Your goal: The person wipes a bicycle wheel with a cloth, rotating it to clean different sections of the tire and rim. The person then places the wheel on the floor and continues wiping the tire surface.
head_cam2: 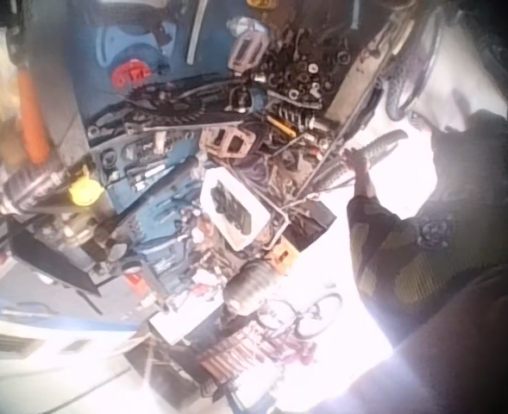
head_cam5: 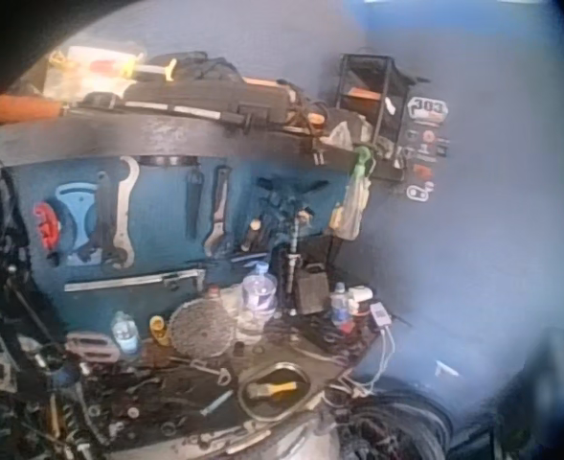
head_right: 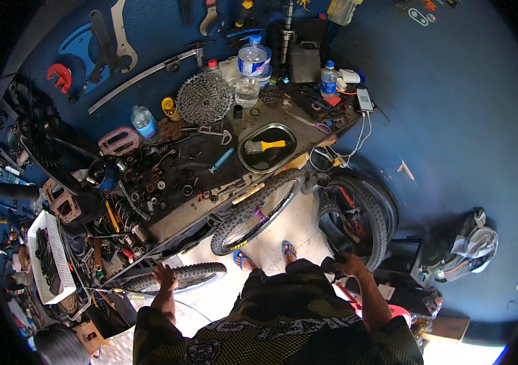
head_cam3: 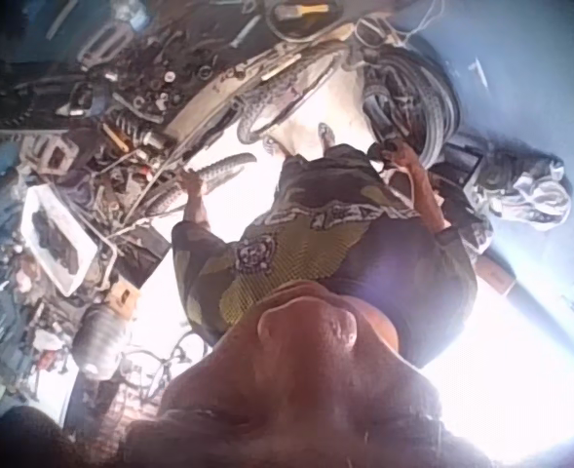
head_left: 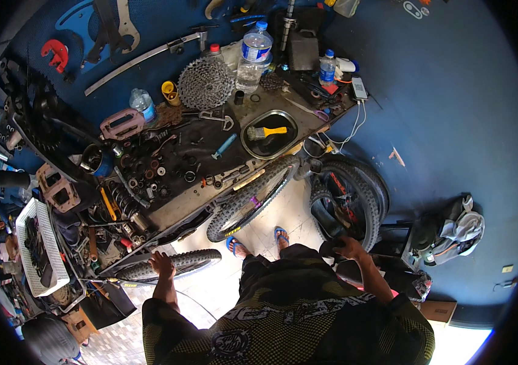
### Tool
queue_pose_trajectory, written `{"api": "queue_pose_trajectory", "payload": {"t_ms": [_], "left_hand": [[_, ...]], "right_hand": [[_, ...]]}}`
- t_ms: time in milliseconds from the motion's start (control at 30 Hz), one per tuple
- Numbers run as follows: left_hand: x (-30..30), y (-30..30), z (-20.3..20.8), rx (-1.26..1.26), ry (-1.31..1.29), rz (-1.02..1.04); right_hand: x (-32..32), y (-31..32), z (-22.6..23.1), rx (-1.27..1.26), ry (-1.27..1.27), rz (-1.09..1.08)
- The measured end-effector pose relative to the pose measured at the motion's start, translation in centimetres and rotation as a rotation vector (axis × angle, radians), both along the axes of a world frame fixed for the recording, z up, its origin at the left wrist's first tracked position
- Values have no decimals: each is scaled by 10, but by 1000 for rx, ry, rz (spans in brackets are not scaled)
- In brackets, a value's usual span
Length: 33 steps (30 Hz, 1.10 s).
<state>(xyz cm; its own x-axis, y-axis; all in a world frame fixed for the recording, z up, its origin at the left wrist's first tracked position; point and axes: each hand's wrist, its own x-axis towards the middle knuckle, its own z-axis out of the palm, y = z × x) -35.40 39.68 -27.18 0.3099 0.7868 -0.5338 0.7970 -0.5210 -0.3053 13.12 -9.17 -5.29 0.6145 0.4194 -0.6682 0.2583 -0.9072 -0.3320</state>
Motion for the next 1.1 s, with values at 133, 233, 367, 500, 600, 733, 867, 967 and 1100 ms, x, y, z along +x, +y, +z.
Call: {"api": "queue_pose_trajectory", "payload": {"t_ms": [133, 233, 367, 500, 600, 733, 867, 967, 1100], "left_hand": [[-28, -23, -21, 26, -71, -194], [-22, -44, -9, -59, -80, -158], [-20, -53, 0, -107, -64, -142], [-19, -52, 23, -151, -22, -134], [-27, -55, 41, -161, -17, -179], [-37, -67, 77, -91, -111, -293], [-6, -107, 119, -208, -188, -234], [32, -142, 142, -164, -287, -252], [81, -178, 148, -79, -297, -236]], "right_hand": [[3, -22, -28, -50, 52, 56], [0, -39, -38, -59, 39, 35], [5, -61, -54, -83, 65, 39], [31, -51, -56, -78, 95, 82], [52, -52, -64, -29, 135, 96], [81, -26, -85, -2, 106, 224], [128, -16, -117, 97, 156, 264], [162, -8, -133, 159, 168, 338], [213, -11, -145, 102, 212, 390]]}}
